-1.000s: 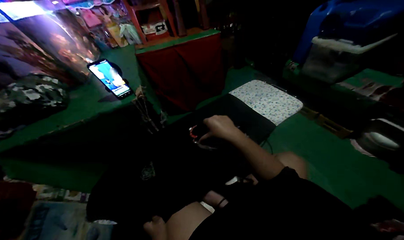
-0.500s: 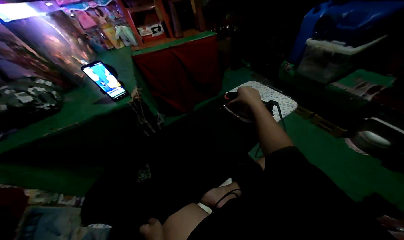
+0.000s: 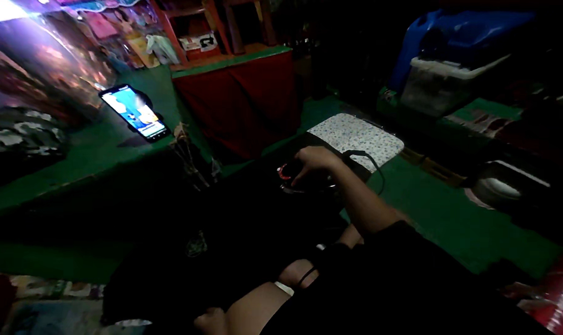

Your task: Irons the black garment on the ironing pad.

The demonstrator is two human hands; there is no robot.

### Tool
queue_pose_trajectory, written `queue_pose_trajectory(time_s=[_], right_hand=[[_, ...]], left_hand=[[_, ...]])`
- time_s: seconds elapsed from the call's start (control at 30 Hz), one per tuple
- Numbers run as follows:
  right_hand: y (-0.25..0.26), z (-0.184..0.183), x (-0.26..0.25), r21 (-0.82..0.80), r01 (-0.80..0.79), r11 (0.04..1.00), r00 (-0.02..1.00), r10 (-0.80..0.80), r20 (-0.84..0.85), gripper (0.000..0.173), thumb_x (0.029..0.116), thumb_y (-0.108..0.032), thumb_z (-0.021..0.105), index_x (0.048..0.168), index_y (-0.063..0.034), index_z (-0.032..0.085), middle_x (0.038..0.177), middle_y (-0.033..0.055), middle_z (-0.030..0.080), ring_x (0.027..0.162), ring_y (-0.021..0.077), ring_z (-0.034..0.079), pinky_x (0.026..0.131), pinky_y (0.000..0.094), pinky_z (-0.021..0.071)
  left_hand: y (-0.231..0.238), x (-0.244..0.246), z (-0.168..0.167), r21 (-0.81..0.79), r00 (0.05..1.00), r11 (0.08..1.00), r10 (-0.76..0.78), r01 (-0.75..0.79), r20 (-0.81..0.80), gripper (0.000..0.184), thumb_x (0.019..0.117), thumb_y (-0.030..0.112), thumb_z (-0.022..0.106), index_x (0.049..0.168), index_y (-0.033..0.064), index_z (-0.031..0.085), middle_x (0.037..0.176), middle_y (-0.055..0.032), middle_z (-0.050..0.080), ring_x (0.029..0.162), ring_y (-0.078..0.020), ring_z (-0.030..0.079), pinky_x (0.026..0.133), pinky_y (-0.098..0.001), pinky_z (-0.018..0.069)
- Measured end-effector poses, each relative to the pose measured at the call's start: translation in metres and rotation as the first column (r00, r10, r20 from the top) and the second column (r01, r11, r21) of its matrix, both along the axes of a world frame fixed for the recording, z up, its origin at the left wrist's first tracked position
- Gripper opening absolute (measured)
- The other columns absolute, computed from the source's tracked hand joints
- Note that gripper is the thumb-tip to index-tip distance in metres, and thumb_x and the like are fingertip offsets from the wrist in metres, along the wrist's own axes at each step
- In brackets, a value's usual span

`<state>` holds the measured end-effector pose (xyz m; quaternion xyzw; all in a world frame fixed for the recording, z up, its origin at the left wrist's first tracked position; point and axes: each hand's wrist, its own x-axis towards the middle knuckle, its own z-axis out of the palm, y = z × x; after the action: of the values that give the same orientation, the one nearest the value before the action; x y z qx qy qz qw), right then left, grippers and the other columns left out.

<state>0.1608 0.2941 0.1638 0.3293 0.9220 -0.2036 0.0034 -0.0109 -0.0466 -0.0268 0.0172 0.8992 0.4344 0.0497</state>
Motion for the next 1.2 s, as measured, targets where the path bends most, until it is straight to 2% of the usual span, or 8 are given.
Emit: queue_pose_trajectory(time_s=[0.27,0.4,0.5,0.57,0.63,0.77,0.83,1.2], right_hand=[[-0.106,0.001,-0.085,0.014,-0.376,0.927,0.926,0.376,-0.026,0.047,0.0864,-0.043,0.083,0.115,-0.0076,0.072,0.106,0.0126,0.072,0.103,0.0312,0.068,0.086,0.0591,0.0525],[-0.163,-0.001,-0.135,0.033,-0.511,0.859,0.855,0.512,-0.086,0.046,0.0911,-0.041,0.078,0.115,-0.0023,0.069,0.112,0.018,0.07,0.107,0.036,0.067,0.087,0.0601,0.0517],[-0.201,0.002,-0.164,0.038,-0.577,0.816,0.807,0.577,-0.125,0.044,0.0927,-0.037,0.077,0.114,0.0003,0.069,0.113,0.019,0.07,0.108,0.0368,0.067,0.086,0.0585,0.053],[-0.219,0.002,-0.18,0.031,-0.608,0.794,0.783,0.605,-0.143,0.043,0.0934,-0.035,0.077,0.115,0.001,0.068,0.115,0.0187,0.069,0.11,0.0356,0.066,0.088,0.0567,0.0528],[-0.23,0.0,-0.195,0.03,-0.62,0.784,0.771,0.616,-0.164,0.043,0.0932,-0.035,0.077,0.119,-0.0004,0.069,0.119,0.0172,0.069,0.113,0.0342,0.066,0.09,0.056,0.0534],[-0.228,0.005,-0.21,0.043,-0.592,0.805,0.791,0.591,-0.159,0.047,0.0946,-0.036,0.075,0.123,0.0001,0.066,0.123,0.0179,0.068,0.116,0.0345,0.065,0.091,0.0548,0.0528],[-0.218,0.009,-0.213,0.035,-0.563,0.826,0.813,0.561,-0.154,0.048,0.0947,-0.035,0.075,0.125,0.0007,0.066,0.127,0.0182,0.067,0.118,0.0344,0.064,0.093,0.0548,0.0521],[-0.104,0.015,-0.201,0.01,-0.187,0.982,0.973,0.186,-0.14,0.042,0.0935,-0.038,0.077,0.114,-0.0011,0.07,0.119,0.0192,0.069,0.112,0.0367,0.067,0.085,0.0603,0.0556]], left_hand=[[0.001,-0.003,0.007,-0.001,0.992,0.999,0.037,-0.038,0.119,0.039,0.1096,0.009,0.042,0.134,-0.0199,0.047,0.133,-0.0307,0.058,0.11,-0.022,0.061,0.095,-0.0294,0.0485],[-0.014,-0.027,-0.039,0.11,1.0,0.994,0.003,-0.005,0.013,0.041,0.1069,0.012,0.046,0.132,-0.0215,0.043,0.12,-0.0362,0.058,0.109,-0.0365,0.061,0.097,-0.0471,0.0499],[-0.021,-0.03,-0.051,0.129,0.999,0.991,-0.039,0.043,-0.029,0.045,0.1079,0.012,0.045,0.135,-0.0227,0.039,0.129,-0.0393,0.054,0.12,-0.041,0.057,0.104,-0.0488,0.046],[-0.039,-0.049,-0.105,0.227,0.98,0.966,-0.083,0.124,-0.18,0.046,0.105,0.009,0.044,0.137,-0.0227,0.037,0.132,-0.0405,0.051,0.124,-0.0424,0.055,0.105,-0.0496,0.0467],[-0.05,-0.058,-0.126,0.327,0.987,0.934,-0.117,0.146,-0.107,0.05,0.1072,0.011,0.039,0.147,-0.0177,0.027,0.144,-0.0364,0.043,0.135,-0.0372,0.047,0.112,-0.0485,0.0405],[-0.036,-0.048,-0.085,0.221,0.993,0.97,-0.085,0.101,-0.08,0.043,0.1038,0.004,0.043,0.138,-0.0208,0.036,0.134,-0.0376,0.051,0.125,-0.0392,0.054,0.105,-0.0486,0.0453],[-0.02,-0.033,-0.044,0.131,0.998,0.99,-0.045,0.049,-0.035,0.046,0.1089,0.016,0.045,0.135,-0.0224,0.041,0.13,-0.0383,0.055,0.122,-0.0394,0.057,0.105,-0.048,0.0451],[-0.017,-0.025,-0.028,0.163,1.0,0.986,-0.021,0.02,0.008,0.049,0.1091,0.027,0.049,0.127,-0.019,0.047,0.113,-0.03,0.06,0.103,-0.0255,0.06,0.096,-0.0413,0.0485]])
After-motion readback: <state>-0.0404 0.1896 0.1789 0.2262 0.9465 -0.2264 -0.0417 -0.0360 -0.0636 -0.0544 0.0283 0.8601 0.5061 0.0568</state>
